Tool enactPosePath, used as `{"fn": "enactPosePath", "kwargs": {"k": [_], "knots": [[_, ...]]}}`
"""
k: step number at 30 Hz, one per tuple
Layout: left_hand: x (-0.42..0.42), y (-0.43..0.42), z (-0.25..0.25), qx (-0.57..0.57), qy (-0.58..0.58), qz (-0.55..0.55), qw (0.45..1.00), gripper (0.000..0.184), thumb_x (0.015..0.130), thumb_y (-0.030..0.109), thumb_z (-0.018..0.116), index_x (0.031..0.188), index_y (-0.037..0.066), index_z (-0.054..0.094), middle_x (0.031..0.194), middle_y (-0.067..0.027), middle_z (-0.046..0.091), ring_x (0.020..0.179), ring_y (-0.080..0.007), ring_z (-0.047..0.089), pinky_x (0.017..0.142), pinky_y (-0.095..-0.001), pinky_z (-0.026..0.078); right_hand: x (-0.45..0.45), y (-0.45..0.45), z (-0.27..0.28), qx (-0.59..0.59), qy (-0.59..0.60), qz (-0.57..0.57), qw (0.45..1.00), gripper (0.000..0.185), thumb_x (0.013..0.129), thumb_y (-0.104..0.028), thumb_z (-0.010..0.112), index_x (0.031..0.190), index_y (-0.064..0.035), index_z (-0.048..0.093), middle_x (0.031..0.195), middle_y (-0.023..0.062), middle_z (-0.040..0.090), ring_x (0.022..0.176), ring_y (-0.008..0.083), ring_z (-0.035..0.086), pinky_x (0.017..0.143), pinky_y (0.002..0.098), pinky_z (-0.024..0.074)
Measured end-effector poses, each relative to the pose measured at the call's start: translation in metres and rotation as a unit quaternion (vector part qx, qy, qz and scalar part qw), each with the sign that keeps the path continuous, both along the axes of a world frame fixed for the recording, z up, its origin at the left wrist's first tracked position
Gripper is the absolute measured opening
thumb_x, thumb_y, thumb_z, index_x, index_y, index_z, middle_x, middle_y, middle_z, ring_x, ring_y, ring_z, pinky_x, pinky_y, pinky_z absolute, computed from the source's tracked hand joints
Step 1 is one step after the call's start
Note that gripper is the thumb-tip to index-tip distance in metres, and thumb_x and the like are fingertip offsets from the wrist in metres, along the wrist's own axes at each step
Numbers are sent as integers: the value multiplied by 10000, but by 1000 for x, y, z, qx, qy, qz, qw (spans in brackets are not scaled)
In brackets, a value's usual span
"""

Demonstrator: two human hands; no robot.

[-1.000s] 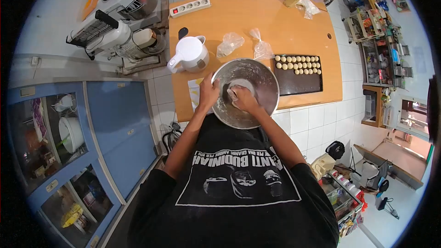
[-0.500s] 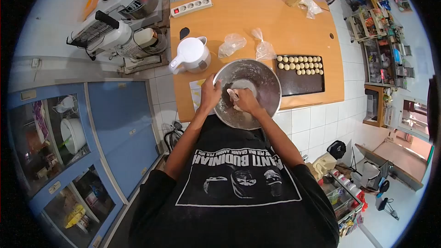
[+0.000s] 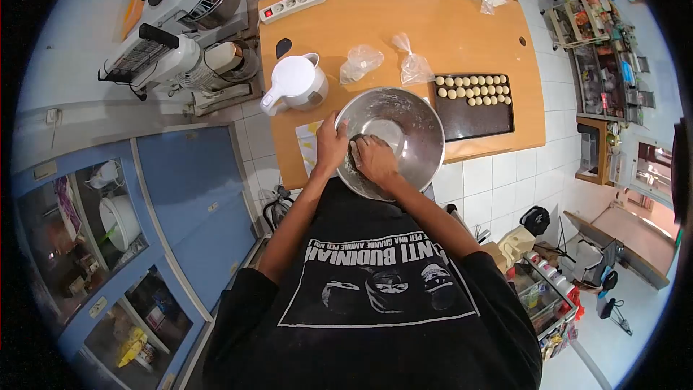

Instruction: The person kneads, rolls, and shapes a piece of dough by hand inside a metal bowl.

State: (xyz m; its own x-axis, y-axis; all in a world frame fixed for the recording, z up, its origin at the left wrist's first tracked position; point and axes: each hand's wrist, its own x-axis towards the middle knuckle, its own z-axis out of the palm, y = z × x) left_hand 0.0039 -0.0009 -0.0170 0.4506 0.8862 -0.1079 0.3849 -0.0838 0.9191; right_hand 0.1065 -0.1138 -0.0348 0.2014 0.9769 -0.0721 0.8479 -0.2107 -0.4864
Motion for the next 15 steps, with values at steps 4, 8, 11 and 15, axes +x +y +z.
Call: {"fn": "enactPosePath", "kwargs": {"k": [4,8,11,15], "knots": [[3,0,4,-4,3,2,1000,211,955,52,576,1143,-32,620,1031,-266,678,997,-454,646,840,-465,499,-3,4,4,-41,-30,4,999,274,1006,-269,481,1020,-43,634,1005,160,655,1029,319,625,922,465,479],[5,4,4,7,9,-11,1000,210,952,42,572,1143,-33,619,1024,-268,678,992,-453,646,840,-462,499,-4,7,-1,-6,-61,27,998,262,994,-274,489,1060,-53,615,995,130,617,1061,309,579,971,474,427],[3,3,17,-32,29,-26,999,286,978,91,565,1231,-36,601,1126,-271,675,1097,-435,639,933,-441,488,-3,6,-7,39,-70,34,996,266,986,-294,500,1025,-59,618,967,123,610,1043,311,574,952,490,419],[5,4,12,11,22,-40,999,307,961,63,571,1248,-44,593,1119,-291,664,1081,-466,625,911,-463,492,-1,14,3,0,-47,13,999,269,975,-305,514,994,-56,616,988,120,613,1061,299,568,941,508,406]]}}
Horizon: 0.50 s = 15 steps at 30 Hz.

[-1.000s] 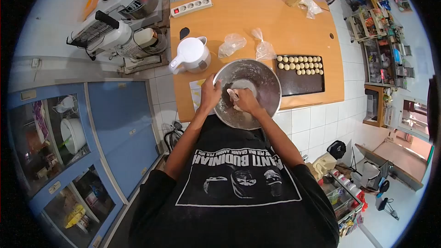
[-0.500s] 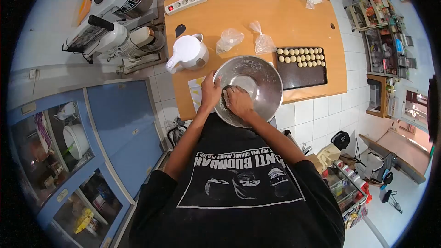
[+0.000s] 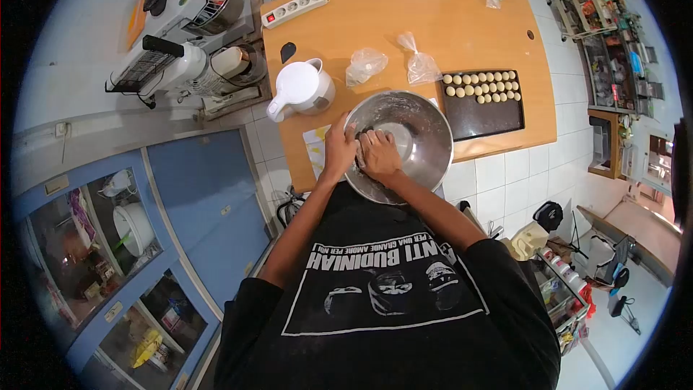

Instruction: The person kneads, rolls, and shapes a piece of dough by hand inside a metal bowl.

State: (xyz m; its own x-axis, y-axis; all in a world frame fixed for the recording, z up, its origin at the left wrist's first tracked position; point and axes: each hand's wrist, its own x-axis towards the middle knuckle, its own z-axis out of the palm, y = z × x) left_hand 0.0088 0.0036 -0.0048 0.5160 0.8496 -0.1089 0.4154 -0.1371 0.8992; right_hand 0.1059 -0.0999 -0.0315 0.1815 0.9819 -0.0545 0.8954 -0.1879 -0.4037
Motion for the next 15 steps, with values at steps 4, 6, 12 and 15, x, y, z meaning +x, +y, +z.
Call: {"fn": "enactPosePath", "kwargs": {"k": [4,6,12,15], "knots": [[-2,0,-9,55,8,1,998,343,944,40,584,1273,-55,585,1133,-311,652,1070,-489,617,901,-475,496,7,5,-12,94,25,-76,992,269,996,-280,501,909,-59,628,866,128,620,891,287,609,789,434,458],[-3,-2,-13,37,-11,1,999,339,947,43,583,1272,-51,587,1142,-305,652,1080,-485,616,909,-475,494,12,2,-27,130,58,-99,985,301,1013,-277,490,874,-54,637,798,128,622,788,287,618,718,401,471],[-2,7,-4,19,-5,-20,1000,332,952,39,574,1277,-30,590,1157,-283,659,1111,-461,619,933,-456,489,52,0,-20,27,504,-288,814,348,1005,-332,560,883,-26,672,719,141,632,714,325,642,696,437,497],[0,9,-1,15,-13,-33,999,332,950,28,568,1277,-20,591,1153,-280,661,1114,-456,621,934,-453,488,72,-23,-8,65,272,32,959,246,919,-280,667,1040,-66,668,964,184,665,874,375,662,799,470,522]]}}
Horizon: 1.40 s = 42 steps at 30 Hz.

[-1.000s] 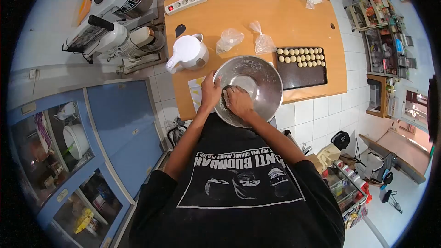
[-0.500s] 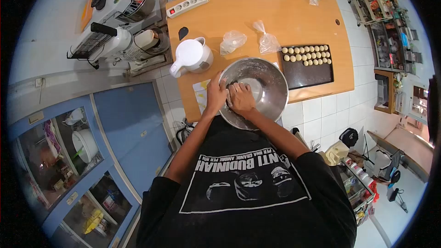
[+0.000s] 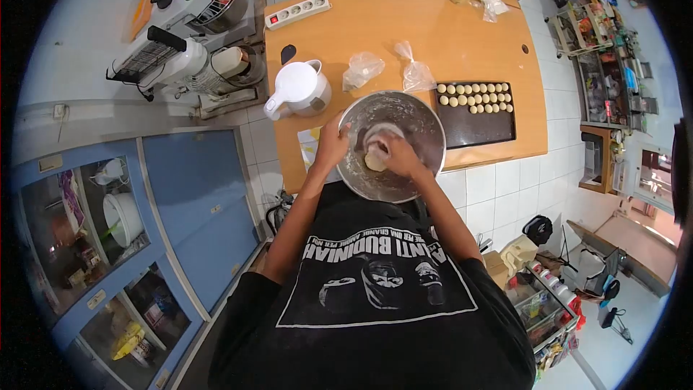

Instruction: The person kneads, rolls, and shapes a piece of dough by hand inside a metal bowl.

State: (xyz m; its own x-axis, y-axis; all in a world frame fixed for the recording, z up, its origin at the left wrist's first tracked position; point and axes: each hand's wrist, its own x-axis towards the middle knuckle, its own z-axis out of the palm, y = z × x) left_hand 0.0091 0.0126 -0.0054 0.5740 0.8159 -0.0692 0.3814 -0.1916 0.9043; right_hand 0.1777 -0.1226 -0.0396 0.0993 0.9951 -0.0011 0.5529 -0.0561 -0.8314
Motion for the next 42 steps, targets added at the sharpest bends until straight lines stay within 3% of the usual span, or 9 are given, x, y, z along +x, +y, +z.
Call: {"fn": "enactPosePath", "kwargs": {"k": [3,7,13,16,18,24,34,40,42], "knots": [[-1,-1,3,-14,-1,-2,1000,334,945,23,567,1276,-15,593,1147,-280,664,1116,-453,622,931,-455,489,-7,-24,27,-11,-92,25,995,381,808,-179,742,1166,-110,631,1203,228,592,1034,421,630,911,500,512],[-2,-3,0,-26,18,8,999,342,935,22,576,1275,-13,594,1142,-279,667,1117,-448,624,929,-461,490,-14,-27,56,-127,-98,34,986,427,750,-103,747,1158,-112,620,1265,232,546,1068,440,611,948,500,503],[-5,-7,-9,-24,-14,31,999,366,927,24,590,1291,-8,585,1160,-282,660,1122,-453,617,933,-469,488,-1,-17,37,-68,-37,43,996,347,758,-124,728,1080,-79,607,1163,250,597,1064,454,617,912,510,511],[-5,-8,-10,5,-3,37,999,374,924,21,590,1297,-5,581,1172,-279,658,1132,-454,612,940,-468,485,6,-6,41,-127,13,41,991,261,862,-227,669,1059,-64,617,1033,265,657,988,449,651,859,512,529],[-4,-8,-10,-10,-8,36,999,375,922,21,591,1296,-5,582,1174,-277,657,1136,-454,609,943,-468,483,-5,7,34,-121,-175,-42,976,292,960,-324,563,1038,-51,631,863,242,691,855,431,685,789,506,550],[-2,-6,0,-33,-8,22,999,376,919,27,591,1294,-6,585,1185,-280,652,1140,-463,602,951,-466,483,-19,28,1,-99,-256,-44,961,436,1053,-408,402,932,-65,641,757,214,687,703,419,685,681,523,552],[0,-6,-6,-33,-3,31,999,347,931,46,579,1271,-17,599,1150,-287,662,1115,-467,613,941,-465,493,-30,34,-5,-95,-232,-93,964,454,1031,-433,430,843,-73,633,727,216,677,690,432,674,676,538,538],[-1,-5,0,-63,-1,31,998,339,930,46,588,1265,0,607,1123,-284,669,1093,-453,631,912,-462,501,-28,47,-13,-138,-200,-329,912,552,1048,-422,381,808,-51,713,754,272,674,694,463,673,669,544,544],[-1,-3,-4,-39,-9,33,999,333,930,46,588,1260,2,609,1116,-282,671,1082,-452,635,904,-461,502,-27,49,-10,-138,-175,-367,903,519,1046,-379,450,808,0,712,762,250,690,651,407,696,641,497,555]]}}
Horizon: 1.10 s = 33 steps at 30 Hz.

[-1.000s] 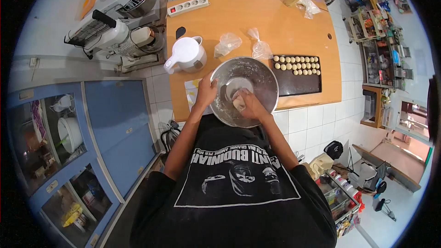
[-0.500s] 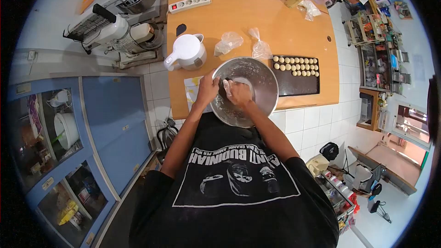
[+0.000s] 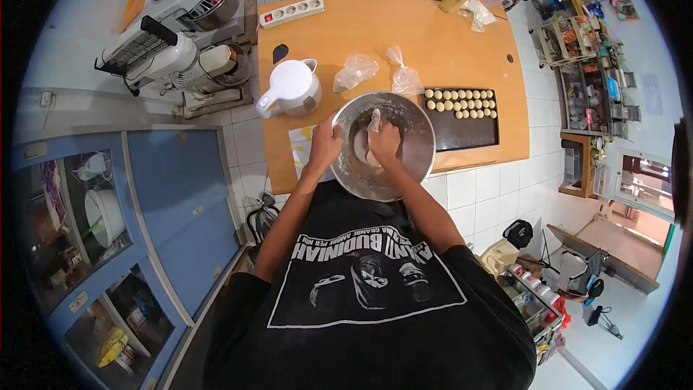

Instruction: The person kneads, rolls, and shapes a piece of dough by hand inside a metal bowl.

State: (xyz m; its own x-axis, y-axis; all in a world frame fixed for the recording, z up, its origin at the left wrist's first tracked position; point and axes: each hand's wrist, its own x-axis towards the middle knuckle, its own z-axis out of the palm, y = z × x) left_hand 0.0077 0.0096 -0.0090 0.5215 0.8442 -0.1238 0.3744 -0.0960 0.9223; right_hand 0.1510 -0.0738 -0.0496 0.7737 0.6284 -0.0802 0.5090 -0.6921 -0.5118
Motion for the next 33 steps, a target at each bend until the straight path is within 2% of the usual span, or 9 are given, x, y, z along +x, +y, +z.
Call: {"fn": "enactPosePath", "kwargs": {"k": [1,3,4,6,10,16,19,22,33], "knots": [[-2,-1,-3,21,-3,4,1000,327,931,46,589,1255,4,611,1108,-280,673,1070,-450,639,896,-461,503,2,-1,3,0,-1,2,1000,519,1046,-379,450,808,0,712,762,250,690,651,407,696,641,497,555],[-7,-3,0,-1,3,10,1000,323,931,46,589,1250,2,611,1102,-277,675,1061,-452,639,894,-463,502,13,-9,14,79,305,34,949,400,1018,-307,555,867,38,691,747,201,698,608,313,710,622,435,555],[-9,-3,2,-20,9,14,1000,318,932,47,589,1245,-1,612,1096,-275,676,1051,-454,640,892,-465,501,17,-13,22,78,304,35,949,400,1018,-307,555,867,38,691,747,201,698,608,313,710,622,435,555],[-12,-3,-2,7,-2,20,1000,314,932,48,588,1241,-2,614,1095,-274,675,1052,-452,639,892,-467,499,26,-21,33,44,278,122,952,246,954,-188,617,974,46,692,847,289,690,788,485,678,734,495,559],[-16,-4,-2,-1,0,10,1000,310,932,47,587,1235,-8,618,1105,-276,669,1069,-454,629,903,-475,490,25,-42,13,14,117,269,956,274,953,-243,602,1016,4,702,942,285,689,892,472,667,813,524,539],[-14,-3,-6,40,3,-9,999,311,928,41,591,1233,-16,617,1114,-276,665,1070,-458,625,909,-475,489,8,-52,26,16,110,332,937,215,891,-205,632,1005,-42,713,934,221,704,911,430,669,847,510,514],[-16,-3,-10,40,-5,1,999,308,924,37,592,1226,-19,618,1107,-275,666,1066,-456,627,905,-476,490,9,-49,35,17,107,387,916,280,916,-296,599,952,-52,731,952,267,696,852,433,684,787,515,551],[-18,-3,-10,51,-21,5,998,307,920,29,592,1221,-24,618,1101,-275,667,1059,-458,629,902,-481,491,0,-38,47,-139,87,345,924,293,910,-312,591,907,-55,732,940,248,703,883,411,690,801,506,549],[-9,-2,-2,10,-3,-14,1000,321,920,-3,576,1239,-20,612,1119,-278,665,1063,-473,620,891,-477,496,-45,-53,29,-81,-38,339,936,285,933,-324,552,1043,-104,695,1031,130,646,1049,314,614,896,494,437]]}}
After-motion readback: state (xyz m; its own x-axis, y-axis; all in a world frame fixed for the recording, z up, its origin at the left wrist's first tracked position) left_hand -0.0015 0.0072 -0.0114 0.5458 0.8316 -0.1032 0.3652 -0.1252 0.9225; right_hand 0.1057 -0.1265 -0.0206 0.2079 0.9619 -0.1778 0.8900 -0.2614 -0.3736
